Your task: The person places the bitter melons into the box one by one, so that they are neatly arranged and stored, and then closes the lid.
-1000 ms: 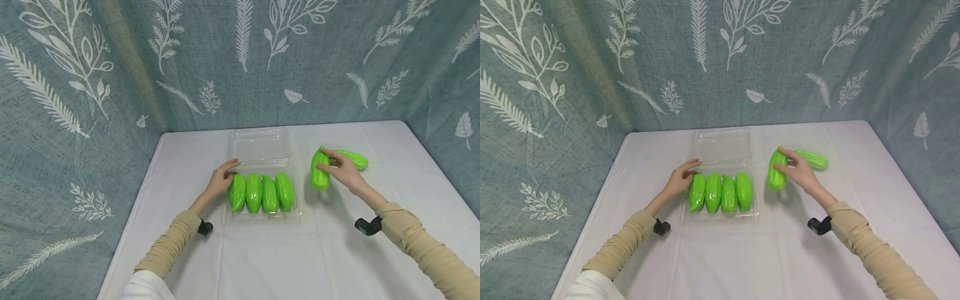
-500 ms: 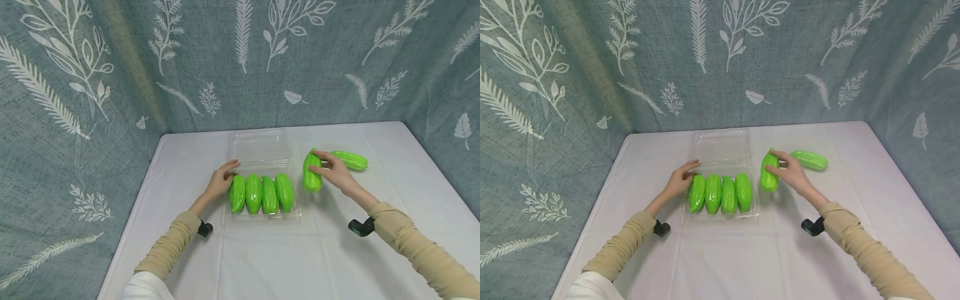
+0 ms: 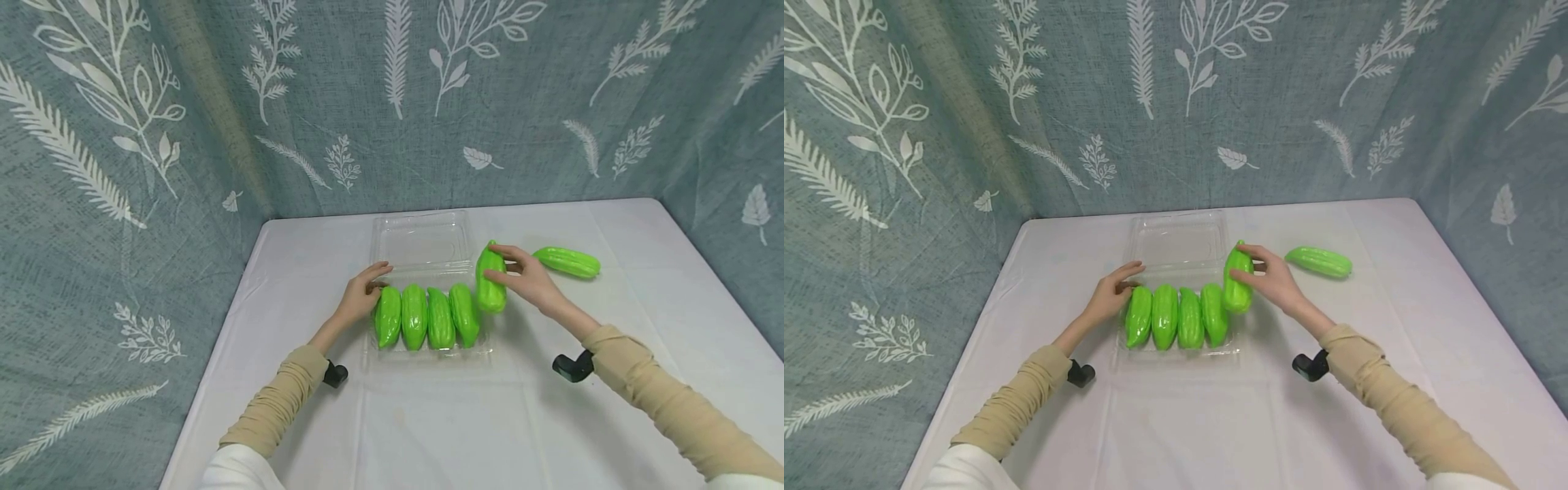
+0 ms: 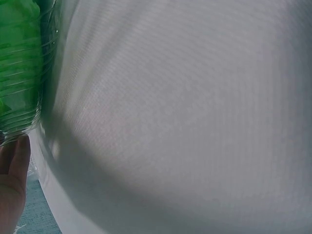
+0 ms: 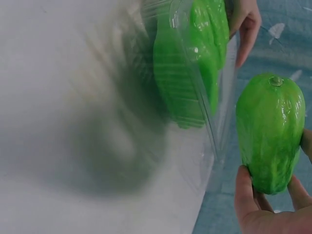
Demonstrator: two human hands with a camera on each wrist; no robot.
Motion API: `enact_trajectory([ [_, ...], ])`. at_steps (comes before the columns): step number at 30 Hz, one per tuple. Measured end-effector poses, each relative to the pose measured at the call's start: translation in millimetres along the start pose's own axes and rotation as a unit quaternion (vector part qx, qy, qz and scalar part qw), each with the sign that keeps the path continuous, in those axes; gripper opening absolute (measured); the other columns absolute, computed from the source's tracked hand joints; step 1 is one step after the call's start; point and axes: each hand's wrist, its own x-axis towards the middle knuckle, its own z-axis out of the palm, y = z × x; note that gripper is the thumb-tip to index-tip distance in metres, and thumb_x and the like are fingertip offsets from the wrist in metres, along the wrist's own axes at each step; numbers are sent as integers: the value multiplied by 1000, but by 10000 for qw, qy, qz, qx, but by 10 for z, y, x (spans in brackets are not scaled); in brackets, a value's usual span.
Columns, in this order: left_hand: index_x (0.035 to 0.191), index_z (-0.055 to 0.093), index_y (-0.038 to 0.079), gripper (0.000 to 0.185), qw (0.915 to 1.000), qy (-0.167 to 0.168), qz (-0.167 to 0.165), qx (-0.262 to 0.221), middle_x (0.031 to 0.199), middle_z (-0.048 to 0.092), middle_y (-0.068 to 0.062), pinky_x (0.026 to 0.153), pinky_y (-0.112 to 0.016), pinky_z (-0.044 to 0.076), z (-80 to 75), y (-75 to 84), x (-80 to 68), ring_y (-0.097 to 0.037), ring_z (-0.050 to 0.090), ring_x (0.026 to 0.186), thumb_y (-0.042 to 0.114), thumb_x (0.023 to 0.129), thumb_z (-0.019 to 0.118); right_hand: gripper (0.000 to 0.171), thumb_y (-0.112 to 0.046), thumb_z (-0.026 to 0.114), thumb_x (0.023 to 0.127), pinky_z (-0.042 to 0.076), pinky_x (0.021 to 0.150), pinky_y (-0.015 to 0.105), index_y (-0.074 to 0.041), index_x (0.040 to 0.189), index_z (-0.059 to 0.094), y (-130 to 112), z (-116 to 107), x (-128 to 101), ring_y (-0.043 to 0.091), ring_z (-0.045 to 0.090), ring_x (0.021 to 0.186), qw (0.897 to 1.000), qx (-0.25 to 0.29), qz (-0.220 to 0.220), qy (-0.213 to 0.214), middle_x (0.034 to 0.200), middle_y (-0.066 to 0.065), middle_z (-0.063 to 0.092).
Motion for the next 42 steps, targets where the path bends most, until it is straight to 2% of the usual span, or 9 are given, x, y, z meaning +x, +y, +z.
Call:
enact_trajectory([
  [5, 127, 48, 0, 49, 9996, 51, -36, 278, 139, 34, -19, 87, -34, 50, 44, -236, 44, -32, 58, 102, -16, 82, 40, 62, -34, 63, 81, 47, 89, 45, -14, 135, 39, -77, 96, 14, 33, 46, 116, 10000, -12, -54, -44, 134, 13, 41],
  [12, 127, 48, 3, 50, 9996, 62, -52, 279, 139, 35, -17, 88, -32, 50, 45, -266, 50, -31, 58, 102, -15, 81, 40, 59, -33, 62, 82, 47, 90, 44, -14, 134, 40, -139, 265, 42, 33, 47, 115, 9996, -34, -197, -175, 134, 12, 42],
  [16, 127, 48, -1, 49, 9997, 70, -24, 235, 139, 35, -20, 89, -35, 50, 34, -214, 43, -34, 57, 102, -16, 81, 40, 58, -32, 62, 83, 46, 91, 44, -13, 134, 41, -180, 354, 64, 33, 47, 114, 9994, -4, -205, -286, 134, 13, 42],
  [21, 125, 46, -9, 46, 10000, 36, -5, 20, 137, 34, -26, 89, -45, 48, -2, 15, -5, -43, 54, 102, -20, 80, 38, 56, -25, 62, 84, 45, 92, 46, -8, 133, 40, -336, 414, 28, 35, 47, 114, 9992, 69, -191, -341, 132, 16, 43],
  [25, 124, 45, -11, 46, 10000, -24, -49, 60, 137, 33, -25, 90, -46, 47, -22, 154, -33, -44, 53, 103, -20, 80, 38, 54, -17, 61, 84, 45, 91, 48, -1, 132, 40, -503, 441, -30, 39, 47, 112, 9989, 38, -314, -346, 131, 22, 43],
  [27, 125, 45, -11, 46, 10000, -35, -63, 66, 137, 33, -25, 91, -46, 46, -27, 178, -34, -44, 53, 103, -20, 80, 38, 54, -17, 61, 84, 46, 90, 47, -1, 132, 40, -511, 460, -22, 39, 48, 111, 9987, 3, -372, -337, 130, 21, 43],
  [34, 125, 45, -11, 46, 10000, -26, -17, -14, 137, 33, -27, 90, -47, 47, -28, 175, -29, -45, 53, 103, -20, 80, 38, 56, -27, 63, 83, 48, 88, 42, -10, 132, 43, -317, 577, 110, 33, 50, 111, 9977, 47, -537, -403, 130, 14, 46],
  [42, 124, 45, -12, 46, 10000, -24, -25, -16, 137, 32, -27, 90, -47, 46, -23, 175, -38, -45, 53, 103, -21, 79, 37, 54, -25, 63, 83, 49, 88, 41, -8, 130, 44, -361, 713, 129, 32, 51, 109, 9967, 57, -671, -448, 128, 14, 48],
])
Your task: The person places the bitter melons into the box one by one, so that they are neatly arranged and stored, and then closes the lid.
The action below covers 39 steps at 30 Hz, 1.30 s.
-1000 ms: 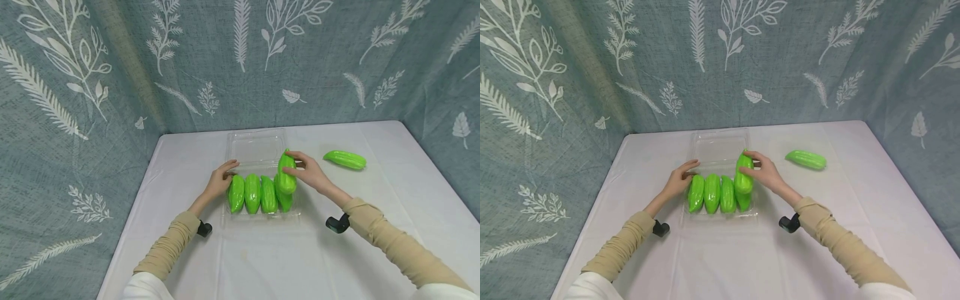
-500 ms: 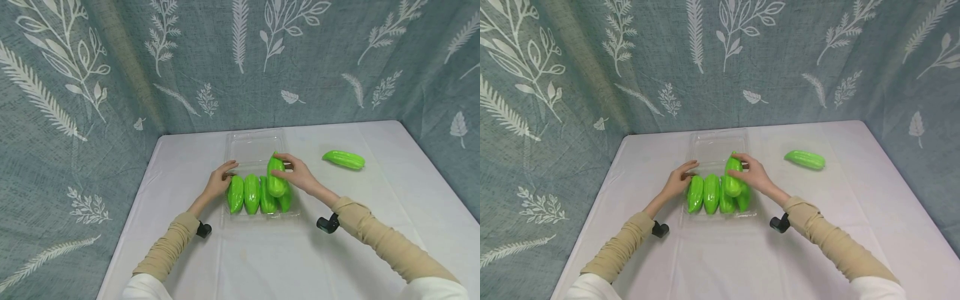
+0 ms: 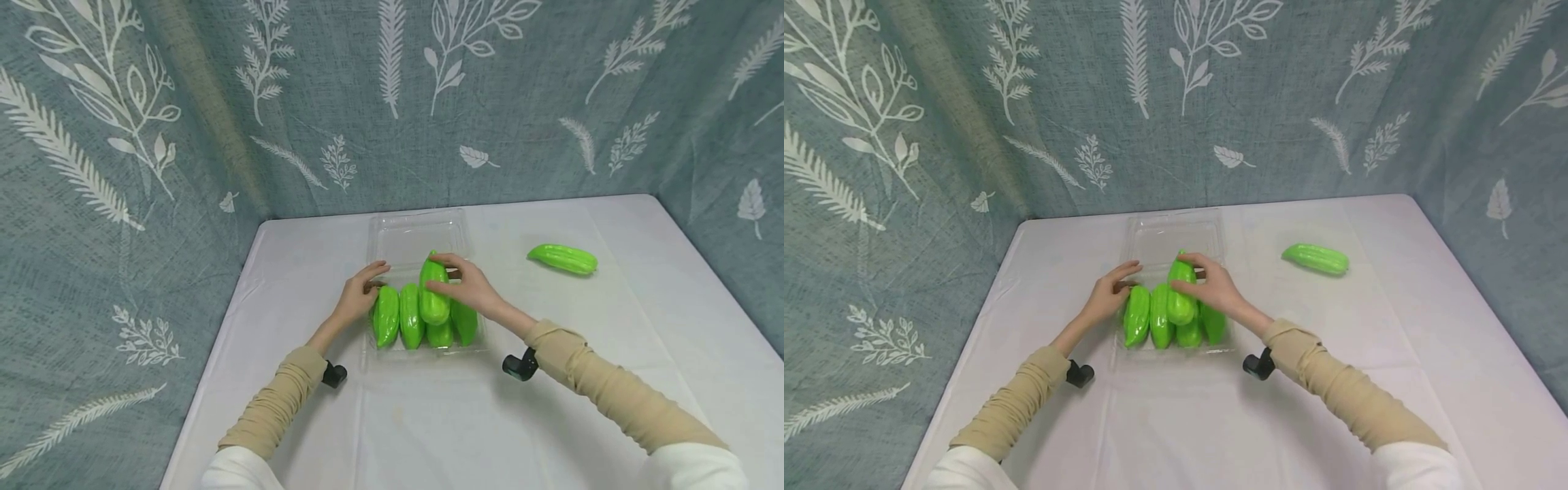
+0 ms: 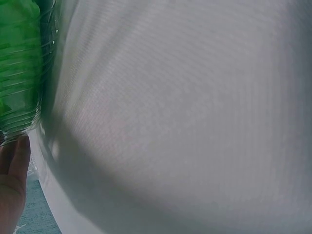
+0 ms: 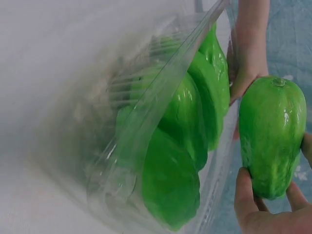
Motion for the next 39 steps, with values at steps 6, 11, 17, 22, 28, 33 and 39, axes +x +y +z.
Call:
enact_trajectory([
  [6, 124, 44, -12, 46, 10000, 9, 31, 15, 137, 32, -28, 90, -47, 46, 7, -2, 6, -45, 52, 103, -21, 80, 37, 53, -26, 63, 82, 49, 88, 39, -10, 129, 46, -18, 79, 38, 31, 52, 108, 10000, -41, -34, -49, 130, 12, 47],
  [11, 124, 45, -11, 46, 10000, -3, 13, -11, 137, 33, -28, 90, -47, 47, 1, -3, 4, -45, 53, 103, -20, 80, 37, 53, -27, 64, 81, 49, 88, 40, -10, 129, 47, -46, 136, 58, 30, 52, 108, 10000, -31, -25, -91, 130, 11, 47],
  [17, 125, 45, -10, 46, 10000, -40, -32, 71, 137, 32, -27, 90, -46, 47, -7, -25, 6, -44, 53, 103, -20, 80, 38, 53, -28, 65, 81, 48, 88, 41, -11, 129, 47, -75, 211, 74, 30, 52, 108, 9998, -78, -33, -172, 132, 10, 45],
  [22, 125, 46, -8, 47, 10000, -32, -1, 21, 138, 32, -26, 89, -45, 47, 6, -122, 32, -43, 54, 103, -20, 80, 38, 54, -29, 65, 81, 48, 90, 41, -11, 128, 47, -84, 286, 92, 31, 52, 109, 9997, -109, -63, -192, 133, 10, 44],
  [28, 128, 47, -1, 49, 9996, -9, 16, 265, 140, 34, -18, 88, -34, 50, 43, -356, 84, -34, 57, 103, -15, 82, 39, 55, -31, 65, 81, 48, 89, 41, -13, 129, 46, -70, 372, 122, 30, 51, 109, 9995, -189, -30, -244, 135, 8, 43],
  [33, 127, 48, 1, 49, 9996, 10, -87, 282, 140, 35, -15, 89, -33, 50, 44, -362, 88, -32, 57, 104, -15, 82, 40, 56, -31, 65, 80, 48, 89, 41, -12, 129, 47, -55, 435, 137, 30, 51, 109, 9994, -248, -2, -247, 135, 8, 43],
  [39, 127, 49, 2, 49, 9994, 11, -37, 332, 140, 35, -17, 88, -32, 50, 47, -422, 99, -32, 57, 103, -15, 81, 41, 57, -30, 66, 79, 48, 89, 39, -10, 129, 47, -34, 513, 131, 30, 53, 108, 9992, -299, -28, -272, 133, 9, 45],
])
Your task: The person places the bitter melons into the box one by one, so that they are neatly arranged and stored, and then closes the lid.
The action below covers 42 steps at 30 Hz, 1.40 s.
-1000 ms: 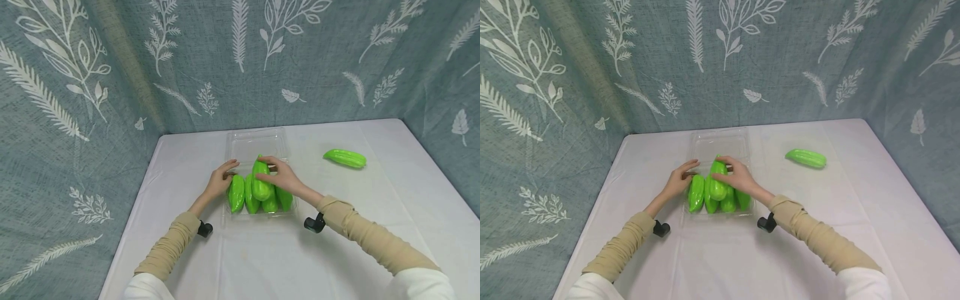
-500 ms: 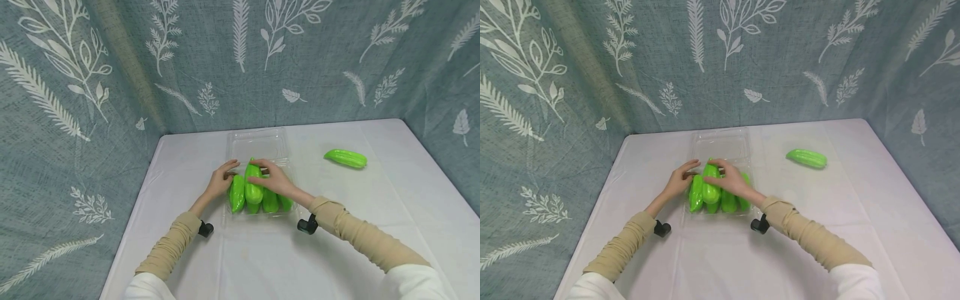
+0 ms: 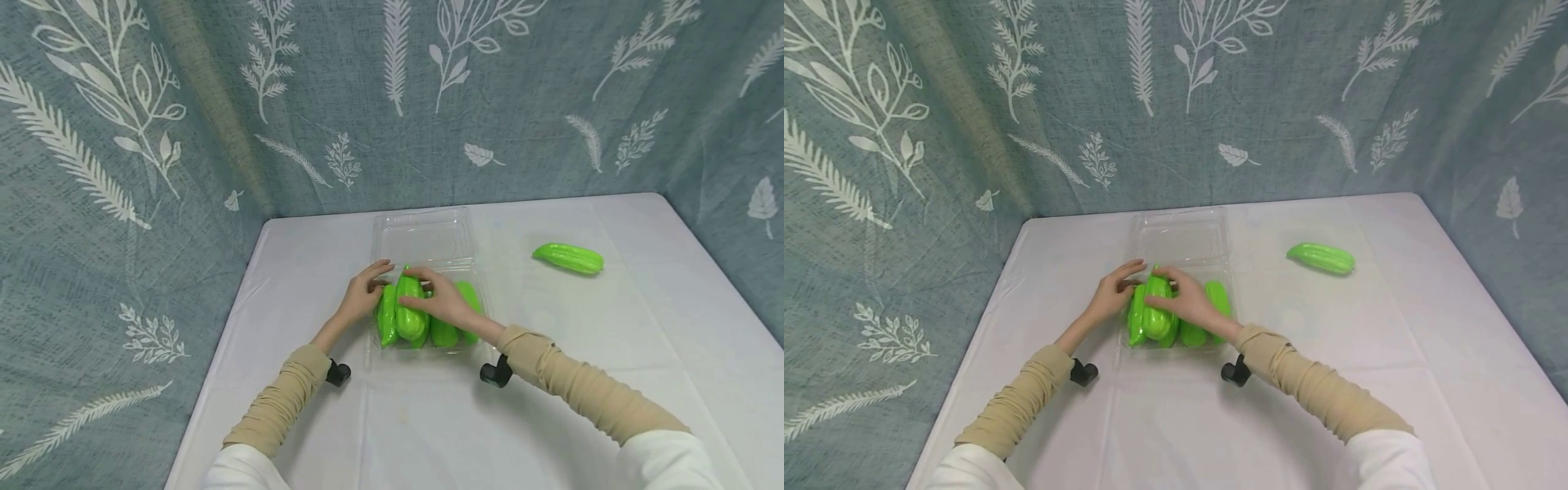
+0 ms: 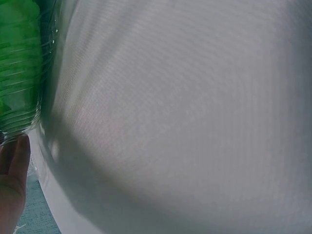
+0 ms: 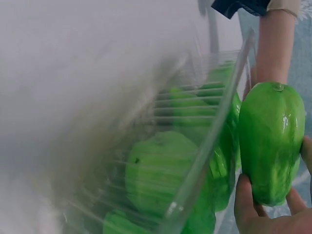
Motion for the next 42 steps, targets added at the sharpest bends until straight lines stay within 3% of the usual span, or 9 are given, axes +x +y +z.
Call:
enact_trajectory([
  [9, 127, 48, 2, 49, 9999, 17, -11, -108, 140, 34, -17, 90, -32, 49, 18, 17, -1, -33, 56, 105, -15, 82, 41, 58, -32, 67, 78, 50, 85, 39, -10, 128, 47, 43, 79, -38, 30, 53, 107, 9998, -100, -88, 162, 132, 8, 46],
  [16, 127, 49, 4, 48, 10000, 57, -64, 3, 141, 35, -14, 90, -30, 49, 35, 9, 0, -29, 57, 106, -13, 83, 42, 57, -30, 67, 79, 48, 89, 38, -8, 128, 48, 77, 119, -38, 28, 50, 111, 9986, -189, -445, 227, 129, 11, 48],
  [21, 127, 49, 4, 48, 10000, 71, -26, -11, 140, 35, -14, 90, -31, 49, 46, -5, 2, -29, 57, 105, -13, 83, 42, 56, -28, 67, 79, 51, 84, 36, -6, 127, 48, 69, 140, -43, 29, 54, 106, 9978, -191, -584, 256, 127, 13, 49],
  [28, 127, 49, 4, 48, 10000, 85, -23, 19, 140, 35, -14, 89, -29, 49, 52, -19, -2, -29, 57, 105, -13, 83, 42, 55, -26, 68, 78, 54, 78, 32, -6, 126, 49, 58, 148, -54, 30, 56, 101, 9974, -271, -571, 353, 126, 14, 50],
  [37, 127, 49, 1, 48, 9999, 123, 53, -52, 140, 35, -17, 90, -37, 49, 58, -9, -20, -34, 56, 105, -15, 82, 41, 55, -24, 68, 78, 54, 79, 31, -6, 126, 50, 87, 142, -69, 31, 57, 101, 9977, -176, -530, 372, 125, 14, 51],
  [42, 127, 49, 3, 49, 9996, 137, 191, -162, 140, 35, -16, 89, -34, 50, 59, -44, -43, -32, 57, 105, -14, 82, 41, 55, -26, 68, 78, 54, 79, 30, -7, 127, 49, 116, 143, -86, 31, 57, 102, 9982, -133, -452, 366, 125, 15, 50],
])
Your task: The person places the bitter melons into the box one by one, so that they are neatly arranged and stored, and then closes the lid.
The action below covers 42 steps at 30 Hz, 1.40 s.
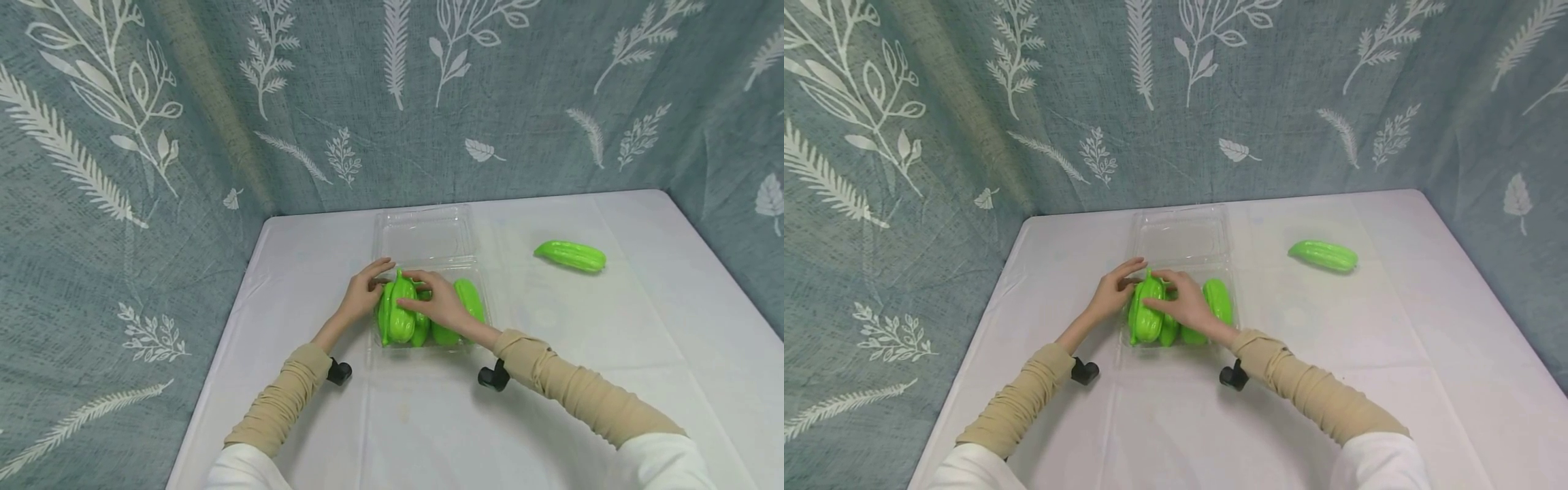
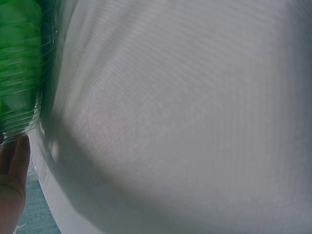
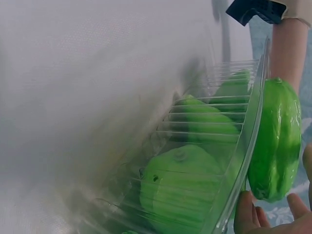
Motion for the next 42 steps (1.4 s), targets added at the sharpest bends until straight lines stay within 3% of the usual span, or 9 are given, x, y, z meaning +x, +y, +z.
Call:
enact_trajectory([
  [4, 127, 50, 6, 50, 9997, 35, 233, -33, 139, 36, -15, 87, -30, 51, -3, -31, -6, -30, 58, 103, -13, 81, 40, 55, -25, 68, 79, 54, 79, 30, -7, 127, 49, 19, -5, 2, 32, 57, 102, 10000, 6, -62, -5, 125, 16, 50],
  [8, 127, 49, 3, 49, 9999, 8, 78, 82, 139, 35, -17, 88, -35, 50, -1, -17, -1, -33, 57, 103, -14, 82, 41, 54, -25, 67, 79, 54, 79, 30, -7, 127, 49, 28, -7, -4, 31, 57, 102, 10000, 47, -51, -34, 125, 16, 50],
  [14, 125, 46, -8, 46, 9999, -98, -77, 76, 137, 34, -25, 89, -44, 48, -42, 251, -53, -42, 54, 104, -18, 81, 40, 55, -24, 67, 79, 54, 81, 32, -8, 128, 48, 33, -18, -21, 32, 56, 103, 9998, 209, 6, -61, 126, 17, 48],
  [20, 127, 47, -2, 49, 9999, -73, -58, -96, 139, 33, -22, 89, -43, 48, -3, 4, -10, -39, 54, 105, -18, 82, 40, 59, -25, 67, 79, 53, 83, 35, -8, 131, 45, 40, -79, -34, 34, 54, 106, 9995, 305, 40, -116, 129, 18, 46],
  [31, 127, 49, 3, 50, 9997, 6, -240, 57, 140, 35, -16, 89, -29, 49, 5, 11, -5, -32, 56, 105, -16, 82, 40, 60, -23, 67, 79, 52, 84, 33, -3, 130, 43, 91, -155, -55, 36, 54, 105, 9994, 276, 37, -188, 126, 22, 47],
  [42, 126, 50, 2, 50, 9999, 35, -127, -7, 139, 35, -17, 89, -34, 50, 11, 3, 5, -34, 56, 104, -18, 81, 41, 61, -23, 67, 80, 51, 86, 34, -4, 132, 41, 112, -236, -86, 34, 53, 106, 9984, 486, 142, -266, 126, 22, 47],
])
